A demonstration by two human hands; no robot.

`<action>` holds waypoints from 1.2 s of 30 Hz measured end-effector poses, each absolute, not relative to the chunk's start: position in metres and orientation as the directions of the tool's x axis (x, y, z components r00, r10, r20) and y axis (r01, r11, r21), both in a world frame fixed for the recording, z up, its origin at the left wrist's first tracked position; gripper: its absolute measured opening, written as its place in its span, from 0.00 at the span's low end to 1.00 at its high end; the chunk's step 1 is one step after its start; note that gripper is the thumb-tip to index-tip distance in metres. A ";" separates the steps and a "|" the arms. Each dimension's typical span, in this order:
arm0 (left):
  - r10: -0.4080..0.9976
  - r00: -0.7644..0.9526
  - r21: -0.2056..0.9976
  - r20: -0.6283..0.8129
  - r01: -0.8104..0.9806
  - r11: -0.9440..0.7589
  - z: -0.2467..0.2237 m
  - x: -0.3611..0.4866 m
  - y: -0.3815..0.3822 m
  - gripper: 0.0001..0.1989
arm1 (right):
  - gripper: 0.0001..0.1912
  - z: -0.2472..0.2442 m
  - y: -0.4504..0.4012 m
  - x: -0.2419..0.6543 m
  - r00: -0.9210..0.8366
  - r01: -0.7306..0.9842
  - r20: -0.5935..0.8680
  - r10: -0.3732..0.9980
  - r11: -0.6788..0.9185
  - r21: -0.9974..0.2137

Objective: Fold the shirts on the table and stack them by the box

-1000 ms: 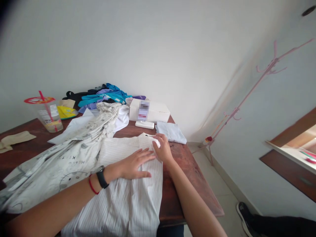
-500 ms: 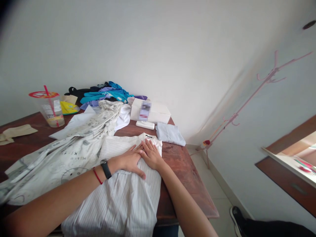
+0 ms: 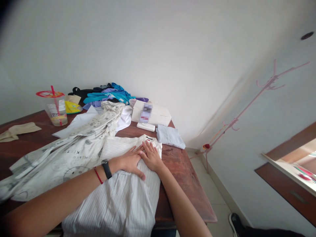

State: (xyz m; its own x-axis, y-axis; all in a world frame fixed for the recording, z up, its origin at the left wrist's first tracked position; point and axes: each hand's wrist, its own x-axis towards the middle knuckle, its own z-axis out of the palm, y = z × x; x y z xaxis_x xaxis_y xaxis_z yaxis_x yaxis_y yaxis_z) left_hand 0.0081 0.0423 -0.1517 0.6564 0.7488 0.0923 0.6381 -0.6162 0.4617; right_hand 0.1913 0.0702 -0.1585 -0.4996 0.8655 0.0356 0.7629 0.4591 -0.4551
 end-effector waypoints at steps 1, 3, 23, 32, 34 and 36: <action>0.750 0.654 0.465 0.096 0.637 -0.615 -0.152 0.008 0.042 0.65 | 0.38 -0.159 0.071 0.192 -0.499 0.760 0.034 0.866 0.456 -0.464; 0.753 0.650 0.472 0.104 0.634 -0.612 -0.152 0.008 0.043 0.64 | 0.40 -0.160 0.072 0.192 -0.492 0.755 0.022 0.870 0.440 -0.486; 0.752 0.659 0.434 0.031 0.669 -0.603 -0.152 0.008 0.043 0.67 | 0.35 -0.160 0.074 0.201 -0.466 0.545 0.221 0.857 0.475 -0.691; 0.694 0.705 0.369 0.147 0.612 -0.699 -0.152 0.009 0.039 0.65 | 0.20 -0.146 0.079 0.225 -0.135 0.102 0.344 0.929 0.358 -0.928; 0.677 0.716 0.373 0.173 0.588 -0.718 -0.152 0.010 0.039 0.63 | 0.21 -0.143 0.075 0.223 -0.203 -0.038 0.271 0.941 0.269 -0.962; 0.667 0.718 0.383 0.199 0.569 -0.728 -0.154 0.011 0.039 0.63 | 0.21 -0.141 0.072 0.220 -0.307 -0.121 0.205 0.929 0.175 -0.977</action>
